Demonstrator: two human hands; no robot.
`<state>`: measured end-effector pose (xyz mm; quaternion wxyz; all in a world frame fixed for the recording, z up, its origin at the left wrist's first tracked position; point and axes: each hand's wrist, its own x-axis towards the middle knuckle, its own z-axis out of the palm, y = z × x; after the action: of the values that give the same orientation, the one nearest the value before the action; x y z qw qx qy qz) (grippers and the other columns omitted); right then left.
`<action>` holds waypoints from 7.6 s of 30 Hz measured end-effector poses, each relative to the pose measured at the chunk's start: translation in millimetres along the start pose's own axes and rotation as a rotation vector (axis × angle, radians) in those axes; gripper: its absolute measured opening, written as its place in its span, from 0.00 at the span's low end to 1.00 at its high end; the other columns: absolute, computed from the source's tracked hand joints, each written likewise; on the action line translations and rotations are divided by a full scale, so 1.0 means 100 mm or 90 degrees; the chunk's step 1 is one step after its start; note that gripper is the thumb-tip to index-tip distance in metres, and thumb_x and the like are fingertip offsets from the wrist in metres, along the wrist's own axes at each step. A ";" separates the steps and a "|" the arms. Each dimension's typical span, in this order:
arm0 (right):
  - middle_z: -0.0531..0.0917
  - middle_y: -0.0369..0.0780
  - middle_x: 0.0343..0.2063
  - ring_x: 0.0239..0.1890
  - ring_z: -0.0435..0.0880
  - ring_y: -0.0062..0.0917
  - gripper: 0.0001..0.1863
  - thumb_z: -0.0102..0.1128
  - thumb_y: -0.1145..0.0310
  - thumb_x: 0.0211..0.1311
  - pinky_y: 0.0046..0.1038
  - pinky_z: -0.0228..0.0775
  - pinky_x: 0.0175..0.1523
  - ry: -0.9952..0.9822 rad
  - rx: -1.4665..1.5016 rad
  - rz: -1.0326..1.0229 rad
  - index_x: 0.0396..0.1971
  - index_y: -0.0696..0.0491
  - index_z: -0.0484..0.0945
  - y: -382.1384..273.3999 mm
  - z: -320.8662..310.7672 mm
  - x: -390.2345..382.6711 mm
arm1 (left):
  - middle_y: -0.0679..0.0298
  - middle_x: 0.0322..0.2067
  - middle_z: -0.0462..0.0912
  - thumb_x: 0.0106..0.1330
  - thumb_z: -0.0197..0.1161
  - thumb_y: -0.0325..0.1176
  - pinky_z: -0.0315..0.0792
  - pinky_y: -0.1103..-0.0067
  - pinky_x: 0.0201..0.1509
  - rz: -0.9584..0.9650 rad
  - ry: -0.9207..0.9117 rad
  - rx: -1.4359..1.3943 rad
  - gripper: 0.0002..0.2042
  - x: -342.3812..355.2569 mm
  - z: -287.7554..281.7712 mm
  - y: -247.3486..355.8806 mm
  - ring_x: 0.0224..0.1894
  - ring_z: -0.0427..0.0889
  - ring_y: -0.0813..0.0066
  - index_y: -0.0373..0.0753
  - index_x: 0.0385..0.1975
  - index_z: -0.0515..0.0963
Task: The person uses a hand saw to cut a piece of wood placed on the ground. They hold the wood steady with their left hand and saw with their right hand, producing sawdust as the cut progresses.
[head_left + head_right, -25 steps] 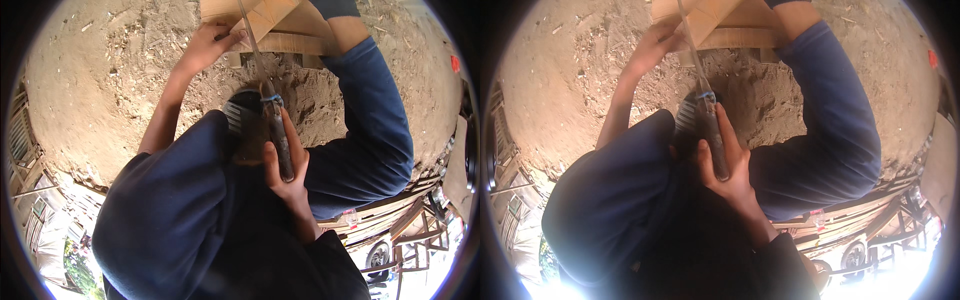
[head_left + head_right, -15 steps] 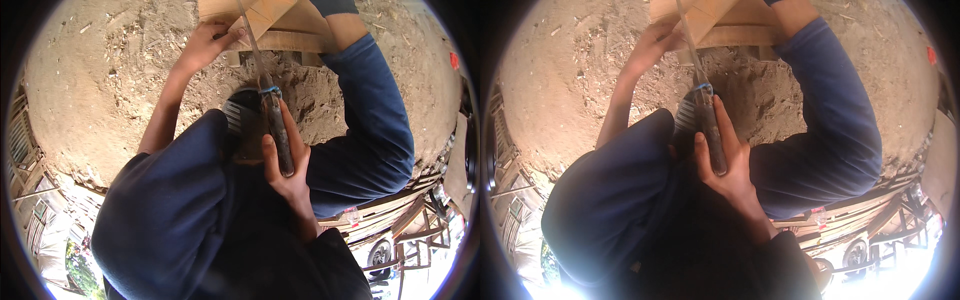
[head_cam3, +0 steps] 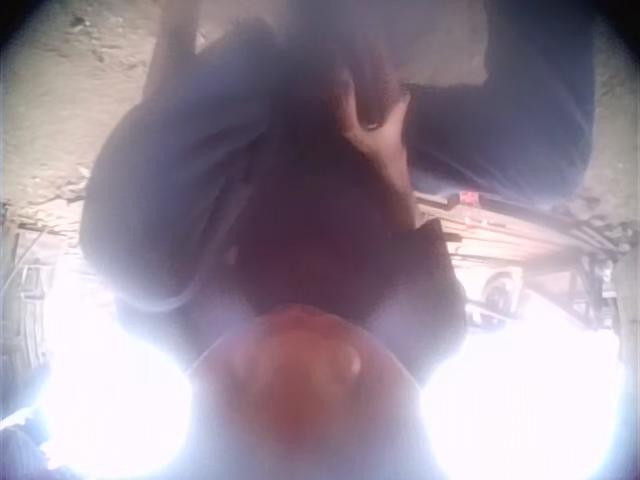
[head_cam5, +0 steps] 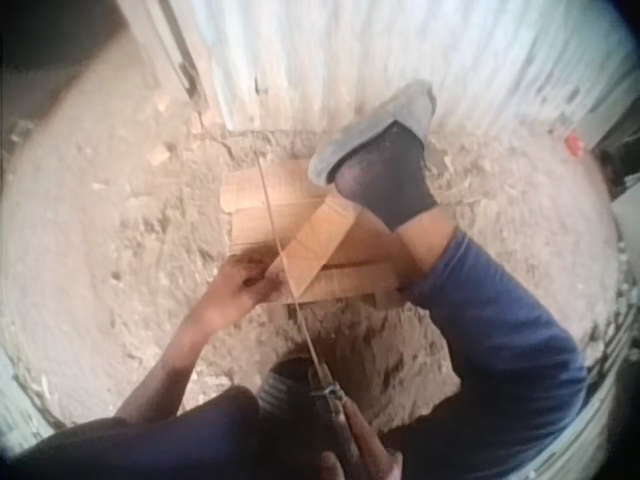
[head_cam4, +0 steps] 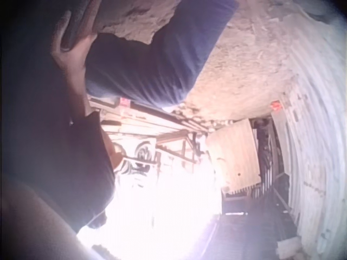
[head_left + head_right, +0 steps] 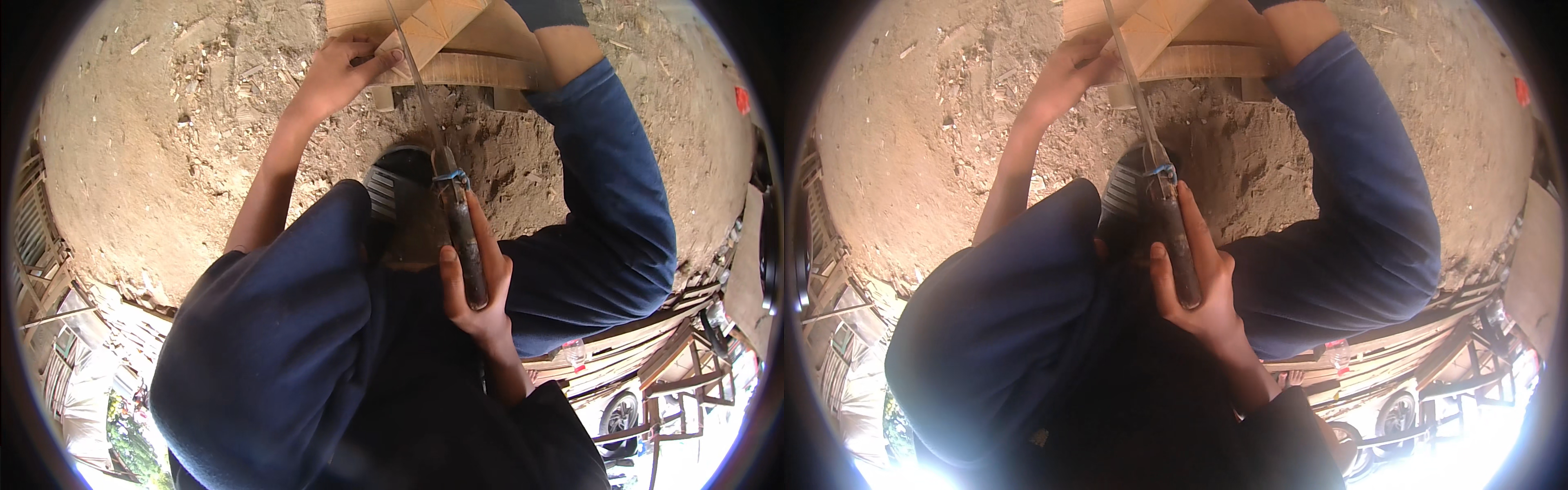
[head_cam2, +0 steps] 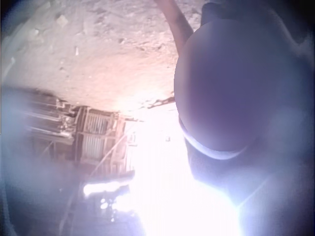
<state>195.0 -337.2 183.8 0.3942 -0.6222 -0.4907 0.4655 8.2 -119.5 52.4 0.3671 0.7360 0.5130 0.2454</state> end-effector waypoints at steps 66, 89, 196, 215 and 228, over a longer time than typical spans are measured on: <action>0.84 0.49 0.38 0.30 0.84 0.21 0.31 0.54 0.75 0.63 0.22 0.76 0.38 0.009 -0.009 0.000 0.66 0.67 0.60 0.06 0.07 0.08 | 0.54 0.30 0.85 0.64 0.63 0.55 0.77 0.71 0.41 0.003 -0.055 -0.044 0.24 0.04 -0.03 -0.06 0.33 0.85 0.60 0.35 0.36 0.85; 0.84 0.47 0.33 0.28 0.84 0.22 0.31 0.55 0.71 0.66 0.23 0.76 0.35 -0.004 -0.015 0.032 0.65 0.69 0.59 -0.03 0.12 0.22 | 0.58 0.29 0.87 0.63 0.61 0.60 0.79 0.72 0.41 -0.032 -0.032 -0.089 0.26 -0.01 0.05 -0.13 0.34 0.87 0.64 0.39 0.39 0.86; 0.85 0.51 0.37 0.38 0.87 0.26 0.32 0.54 0.72 0.66 0.25 0.77 0.42 0.020 -0.030 0.016 0.67 0.67 0.58 0.02 0.26 0.13 | 0.57 0.30 0.81 0.69 0.60 0.44 0.73 0.75 0.43 -0.012 0.039 0.022 0.23 -0.04 0.05 -0.01 0.35 0.81 0.68 0.39 0.60 0.74; 0.85 0.48 0.34 0.32 0.85 0.22 0.30 0.54 0.75 0.64 0.23 0.76 0.38 0.029 -0.047 -0.018 0.65 0.68 0.60 0.03 0.18 0.04 | 0.55 0.42 0.83 0.54 0.72 0.52 0.70 0.65 0.52 0.148 0.127 0.150 0.32 -0.18 0.14 -0.04 0.46 0.80 0.56 0.39 0.54 0.76; 0.85 0.47 0.35 0.31 0.84 0.19 0.29 0.54 0.73 0.65 0.20 0.74 0.38 0.052 -0.026 -0.051 0.64 0.68 0.61 0.07 0.28 0.29 | 0.59 0.33 0.85 0.43 0.76 0.58 0.72 0.69 0.42 0.165 0.267 0.222 0.35 -0.16 0.32 -0.08 0.38 0.82 0.62 0.37 0.47 0.81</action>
<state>172.1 -309.8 164.6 0.4195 -0.6285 -0.5079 0.4136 21.7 -141.6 26.8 0.0868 0.7805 0.5141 0.3450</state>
